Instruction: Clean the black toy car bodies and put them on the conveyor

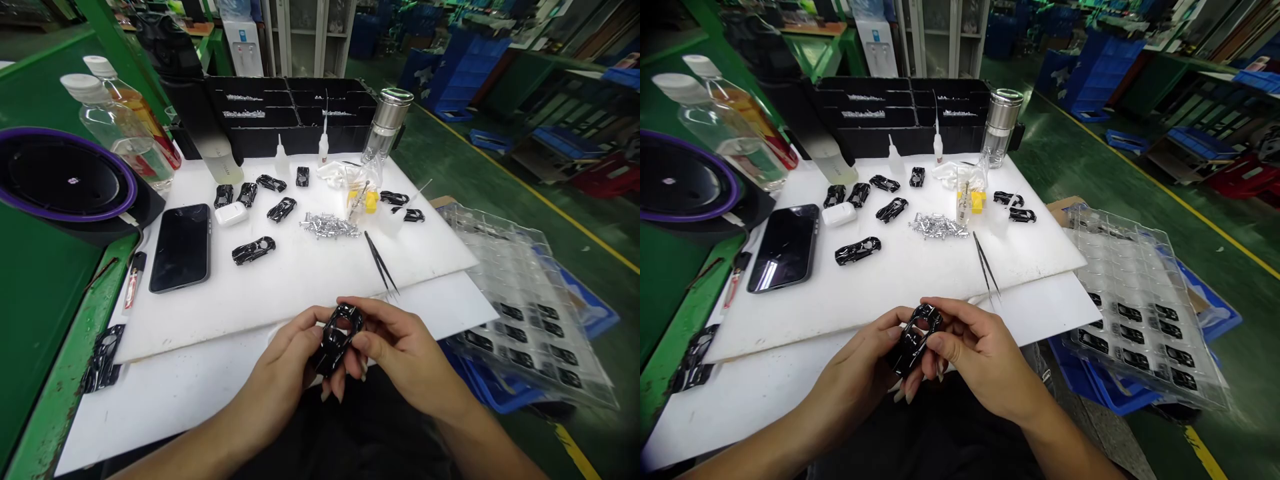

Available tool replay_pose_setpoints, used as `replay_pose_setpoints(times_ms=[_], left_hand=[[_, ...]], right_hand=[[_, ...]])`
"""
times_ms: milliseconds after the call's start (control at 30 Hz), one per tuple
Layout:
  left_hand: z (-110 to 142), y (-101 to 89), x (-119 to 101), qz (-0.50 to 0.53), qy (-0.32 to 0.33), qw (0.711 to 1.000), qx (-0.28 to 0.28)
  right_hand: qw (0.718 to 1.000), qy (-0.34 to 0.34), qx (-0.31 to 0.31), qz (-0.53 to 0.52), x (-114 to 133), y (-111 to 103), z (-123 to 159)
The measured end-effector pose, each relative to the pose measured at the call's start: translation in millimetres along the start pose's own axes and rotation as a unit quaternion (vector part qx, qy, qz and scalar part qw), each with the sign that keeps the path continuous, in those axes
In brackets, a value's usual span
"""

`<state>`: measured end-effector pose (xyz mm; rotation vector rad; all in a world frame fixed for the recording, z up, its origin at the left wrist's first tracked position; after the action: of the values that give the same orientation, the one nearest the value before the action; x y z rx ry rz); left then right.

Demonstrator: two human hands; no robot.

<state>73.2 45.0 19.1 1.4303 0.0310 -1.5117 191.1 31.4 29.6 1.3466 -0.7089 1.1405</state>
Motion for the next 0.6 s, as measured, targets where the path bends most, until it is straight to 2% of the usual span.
replay_pose_setpoints(times_ms=[167, 333, 400, 500, 600], left_hand=[[1.1, -0.3, -3.6, -0.032, 0.007, 0.999, 0.007], [6.8, -4.8, -13.1, -0.191, 0.035, 0.980, -0.027], [8.7, -8.7, -16.9, -0.288, 0.070, 0.953, -0.064], [11.4, -9.8, -24.9, -0.443, 0.129, 0.880, -0.111], [21.2, -12.8, -38.3, -0.523, 0.169, 0.823, -0.139]], right_hand=[[0.999, 0.006, -0.003, 0.037, 0.4, -2.4, 2.8], [0.991, -0.014, -0.070, 0.112, 4.2, -11.5, 8.5], [0.987, -0.023, -0.088, 0.132, 4.7, -11.4, 10.1], [0.979, -0.039, -0.098, 0.175, 4.2, -8.2, 9.3], [0.953, -0.079, -0.122, 0.267, 4.8, -10.4, 10.8]])
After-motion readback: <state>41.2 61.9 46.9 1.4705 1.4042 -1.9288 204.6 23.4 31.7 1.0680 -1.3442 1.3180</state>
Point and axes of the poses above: each hand's wrist, its own z-axis away from the middle knuckle, its own y-axis out of the palm, x = y × z, the point moved 7 cm from there along -z, towards the middle knuckle, and after that the axes turned 3 degrees about x, right-handed, at the moved point
